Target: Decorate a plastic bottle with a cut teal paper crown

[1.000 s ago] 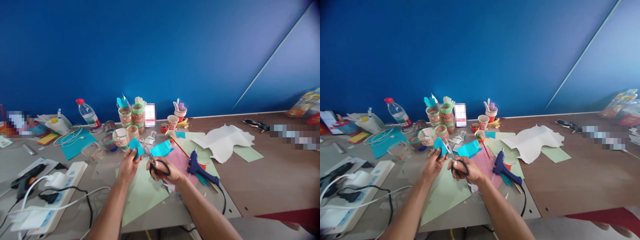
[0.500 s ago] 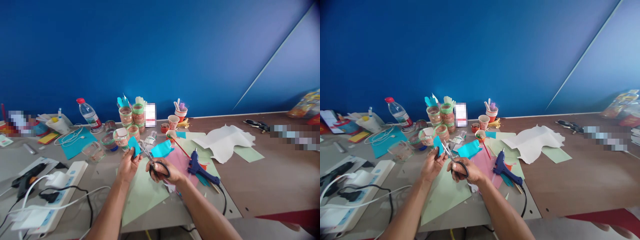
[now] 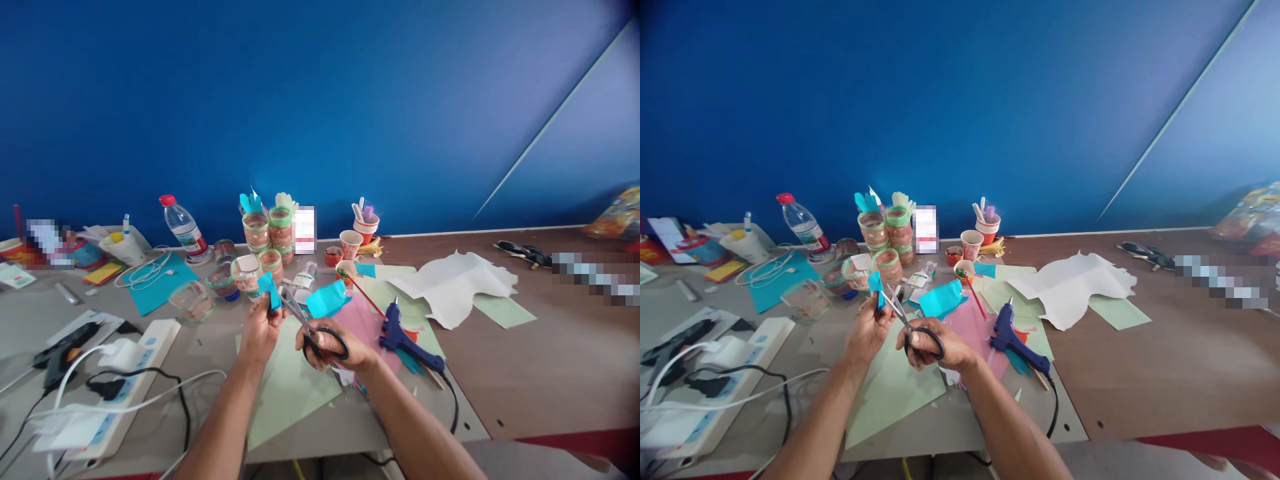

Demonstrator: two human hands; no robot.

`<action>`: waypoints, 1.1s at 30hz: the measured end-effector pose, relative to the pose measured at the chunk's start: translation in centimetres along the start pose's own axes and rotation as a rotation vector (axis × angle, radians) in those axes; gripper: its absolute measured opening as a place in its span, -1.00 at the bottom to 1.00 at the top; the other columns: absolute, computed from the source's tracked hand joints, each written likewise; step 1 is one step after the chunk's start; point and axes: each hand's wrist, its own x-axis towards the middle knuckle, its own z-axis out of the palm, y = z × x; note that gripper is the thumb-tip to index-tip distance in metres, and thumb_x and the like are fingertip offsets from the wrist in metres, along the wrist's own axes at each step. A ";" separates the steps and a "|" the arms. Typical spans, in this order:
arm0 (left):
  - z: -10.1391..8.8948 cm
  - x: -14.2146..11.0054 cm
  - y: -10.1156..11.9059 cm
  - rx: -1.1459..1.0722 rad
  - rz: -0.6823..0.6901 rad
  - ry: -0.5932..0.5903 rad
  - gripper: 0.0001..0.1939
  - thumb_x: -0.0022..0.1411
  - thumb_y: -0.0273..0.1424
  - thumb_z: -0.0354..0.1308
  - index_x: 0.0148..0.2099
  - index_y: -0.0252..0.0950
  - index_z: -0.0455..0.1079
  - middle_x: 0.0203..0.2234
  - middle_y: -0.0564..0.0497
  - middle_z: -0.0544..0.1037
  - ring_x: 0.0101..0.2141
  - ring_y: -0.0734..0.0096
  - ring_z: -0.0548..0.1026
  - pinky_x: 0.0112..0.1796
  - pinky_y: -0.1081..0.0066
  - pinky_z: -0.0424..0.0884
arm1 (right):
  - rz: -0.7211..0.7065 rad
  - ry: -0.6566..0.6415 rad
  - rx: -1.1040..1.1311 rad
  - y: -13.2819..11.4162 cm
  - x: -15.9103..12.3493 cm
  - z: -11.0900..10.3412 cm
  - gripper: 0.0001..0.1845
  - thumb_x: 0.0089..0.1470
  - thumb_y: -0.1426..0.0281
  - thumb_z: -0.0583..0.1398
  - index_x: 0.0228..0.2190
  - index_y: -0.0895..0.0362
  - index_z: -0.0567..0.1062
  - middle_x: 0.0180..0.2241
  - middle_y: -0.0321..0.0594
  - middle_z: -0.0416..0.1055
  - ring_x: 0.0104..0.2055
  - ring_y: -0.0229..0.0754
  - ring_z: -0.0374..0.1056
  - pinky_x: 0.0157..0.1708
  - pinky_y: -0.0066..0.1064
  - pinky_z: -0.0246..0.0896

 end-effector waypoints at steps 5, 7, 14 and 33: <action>-0.3 0.2 -0.3 0.056 0.026 0.005 -0.55 0.13 -0.09 0.22 -0.60 -0.27 0.21 -0.80 0.20 0.20 -0.70 0.62 0.15 -0.40 0.45 0.32 | 0.004 0.024 -0.012 0.2 0.1 0.0 -0.33 -0.08 -0.14 0.23 -0.33 0.28 0.50 -0.65 -0.31 0.35 -0.70 -0.42 0.17 -0.75 -0.61 -0.17; -0.4 0.2 -0.4 0.060 0.028 -0.004 -0.57 0.12 -0.10 0.24 -0.59 -0.27 0.24 -0.79 0.20 0.22 -0.70 0.62 0.15 -0.38 0.44 0.33 | 0.005 0.043 -0.022 0.1 0.1 0.0 -0.32 -0.09 -0.15 0.23 -0.33 0.28 0.49 -0.65 -0.31 0.35 -0.70 -0.41 0.17 -0.75 -0.61 -0.17; -0.5 0.1 -0.7 0.102 0.035 -0.017 -0.58 0.10 -0.10 0.25 -0.59 -0.27 0.27 -0.80 0.18 0.22 -0.67 0.57 0.23 -0.38 0.43 0.32 | 0.007 0.087 -0.041 -0.6 0.1 0.1 -0.29 -0.11 -0.17 0.21 -0.34 0.28 0.49 -0.65 -0.31 0.34 -0.70 -0.41 0.16 -0.75 -0.59 -0.18; -0.1 0.1 -0.2 0.177 0.031 0.044 -0.56 -0.07 -0.05 0.33 -0.56 -0.31 0.32 -0.73 0.12 0.35 -0.69 0.63 0.22 -0.62 0.52 0.07 | -0.004 0.120 -0.041 -1.0 -0.1 -0.2 -0.32 -0.07 -0.16 0.19 -0.37 0.27 0.50 -0.67 -0.32 0.33 -0.70 -0.41 0.12 -0.74 -0.57 -0.20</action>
